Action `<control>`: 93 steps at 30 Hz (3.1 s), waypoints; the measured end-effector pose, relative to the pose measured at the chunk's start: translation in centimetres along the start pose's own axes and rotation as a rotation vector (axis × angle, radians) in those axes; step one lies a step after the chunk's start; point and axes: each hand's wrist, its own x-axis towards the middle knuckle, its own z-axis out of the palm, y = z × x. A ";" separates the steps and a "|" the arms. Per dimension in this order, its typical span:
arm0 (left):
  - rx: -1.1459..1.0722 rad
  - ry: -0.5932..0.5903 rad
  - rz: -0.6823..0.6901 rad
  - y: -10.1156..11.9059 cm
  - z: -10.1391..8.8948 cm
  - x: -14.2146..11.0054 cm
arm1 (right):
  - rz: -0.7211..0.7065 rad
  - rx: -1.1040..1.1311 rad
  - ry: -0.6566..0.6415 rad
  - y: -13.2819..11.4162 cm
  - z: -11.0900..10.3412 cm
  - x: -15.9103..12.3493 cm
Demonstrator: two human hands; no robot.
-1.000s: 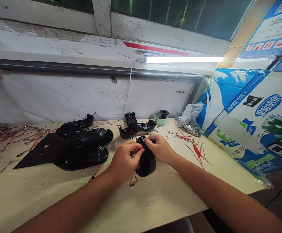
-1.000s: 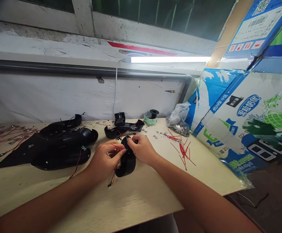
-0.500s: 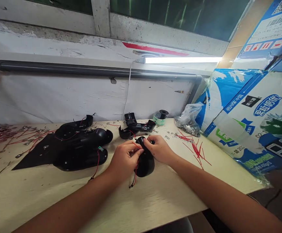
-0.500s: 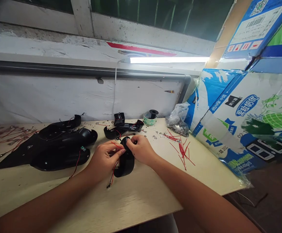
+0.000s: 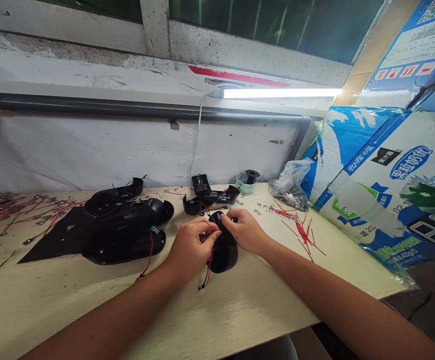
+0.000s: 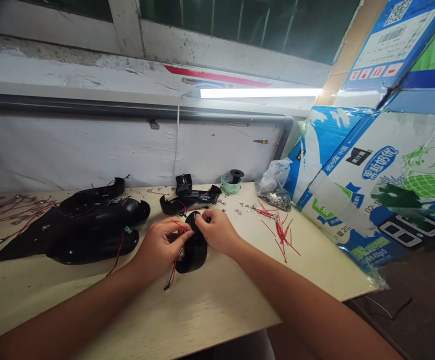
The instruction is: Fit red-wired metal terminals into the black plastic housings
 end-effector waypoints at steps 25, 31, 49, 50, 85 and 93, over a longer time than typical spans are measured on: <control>-0.313 0.108 -0.151 0.2 -0.2 0.2 | 0.025 0.254 0.026 0.5 -1.1 0.7; -0.603 0.040 -0.308 0.5 0.1 0.4 | -0.040 0.404 0.039 0.4 -0.4 0.6; -0.945 -0.055 -0.506 0.7 0.0 0.9 | 0.021 0.714 0.038 0.4 0.3 0.2; -0.950 -0.048 -0.513 0.6 0.0 0.9 | 0.007 0.719 0.042 0.3 0.2 0.2; -0.964 -0.072 -0.520 0.4 -0.2 1.1 | -0.008 0.710 -0.089 -0.5 0.1 -0.6; -1.000 -0.128 -0.539 0.2 -0.1 1.2 | 0.027 0.768 -0.144 -0.6 0.3 -0.7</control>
